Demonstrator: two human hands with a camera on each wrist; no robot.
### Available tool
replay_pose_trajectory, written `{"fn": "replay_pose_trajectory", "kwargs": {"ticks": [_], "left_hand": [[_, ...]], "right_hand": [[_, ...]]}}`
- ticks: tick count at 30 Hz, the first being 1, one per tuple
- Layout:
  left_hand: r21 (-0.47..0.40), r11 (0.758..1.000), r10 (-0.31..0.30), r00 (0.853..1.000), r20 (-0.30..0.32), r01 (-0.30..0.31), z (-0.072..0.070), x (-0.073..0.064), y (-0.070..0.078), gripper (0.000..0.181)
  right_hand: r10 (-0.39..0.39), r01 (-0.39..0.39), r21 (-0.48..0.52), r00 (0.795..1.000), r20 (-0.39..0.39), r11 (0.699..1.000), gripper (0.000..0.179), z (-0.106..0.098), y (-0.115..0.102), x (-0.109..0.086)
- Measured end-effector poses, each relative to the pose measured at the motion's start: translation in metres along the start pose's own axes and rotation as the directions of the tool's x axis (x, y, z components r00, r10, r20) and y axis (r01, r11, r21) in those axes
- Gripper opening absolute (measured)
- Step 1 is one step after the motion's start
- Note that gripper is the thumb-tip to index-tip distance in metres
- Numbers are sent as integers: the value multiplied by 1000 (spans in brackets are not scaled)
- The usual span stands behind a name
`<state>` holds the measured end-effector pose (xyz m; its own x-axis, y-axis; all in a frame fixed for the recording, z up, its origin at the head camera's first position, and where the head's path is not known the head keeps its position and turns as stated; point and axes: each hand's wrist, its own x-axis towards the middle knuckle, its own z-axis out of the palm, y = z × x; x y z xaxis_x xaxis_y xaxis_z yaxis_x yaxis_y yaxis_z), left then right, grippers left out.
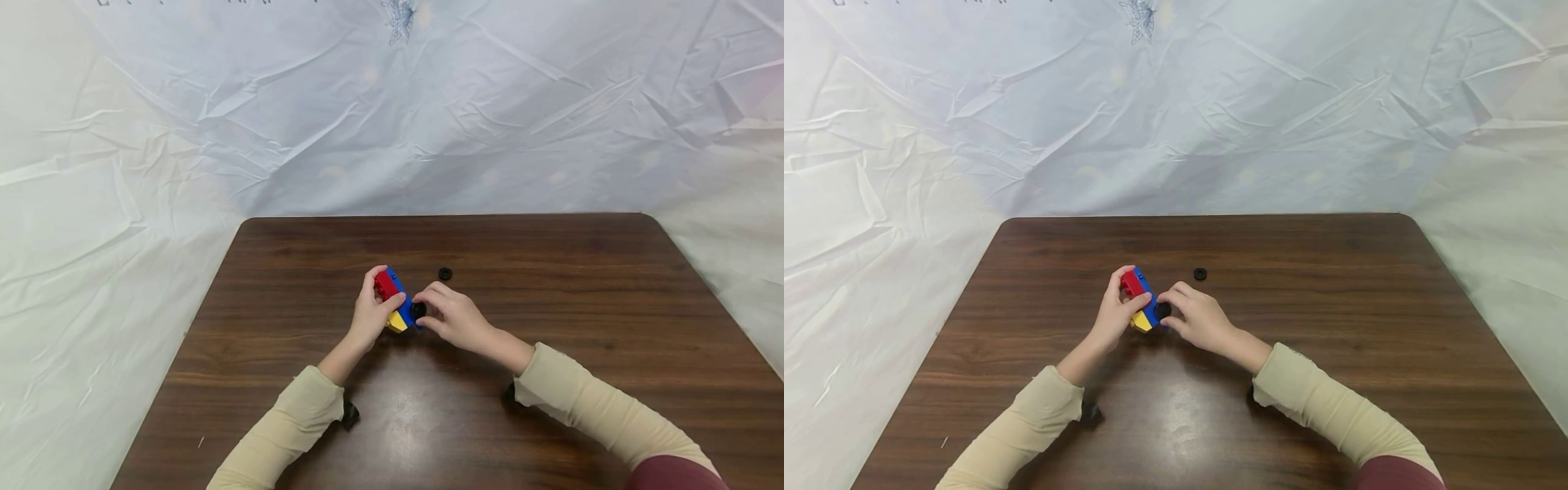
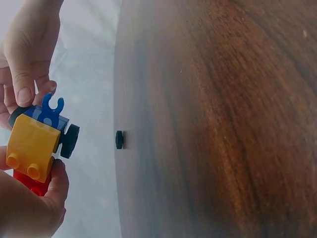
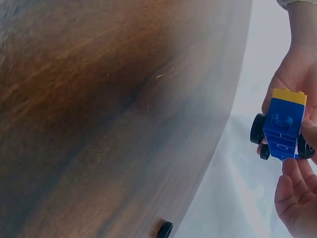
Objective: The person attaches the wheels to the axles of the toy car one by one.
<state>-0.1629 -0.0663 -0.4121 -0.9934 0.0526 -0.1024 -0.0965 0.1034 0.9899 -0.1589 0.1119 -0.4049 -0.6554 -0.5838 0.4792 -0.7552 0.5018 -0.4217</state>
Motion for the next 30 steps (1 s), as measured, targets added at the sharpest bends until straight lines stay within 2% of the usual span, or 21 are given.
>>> {"fn": "replay_pose_trajectory", "kwargs": {"ticks": [14,23,30], "left_hand": [[17,1000,-18,1000,-15,18,-1,-4,6,57],[9,1000,-2,998,-59,2,-1,-8,9,57],[30,999,20,996,-83,-17,-2,-9,11,56]], "right_hand": [[-67,64,-55,996,-62,996,31,-2,-3,0],[-107,93,-92,981,-162,991,32,3,-4,3],[-111,98,-66,967,-229,993,33,9,-5,5]]}}
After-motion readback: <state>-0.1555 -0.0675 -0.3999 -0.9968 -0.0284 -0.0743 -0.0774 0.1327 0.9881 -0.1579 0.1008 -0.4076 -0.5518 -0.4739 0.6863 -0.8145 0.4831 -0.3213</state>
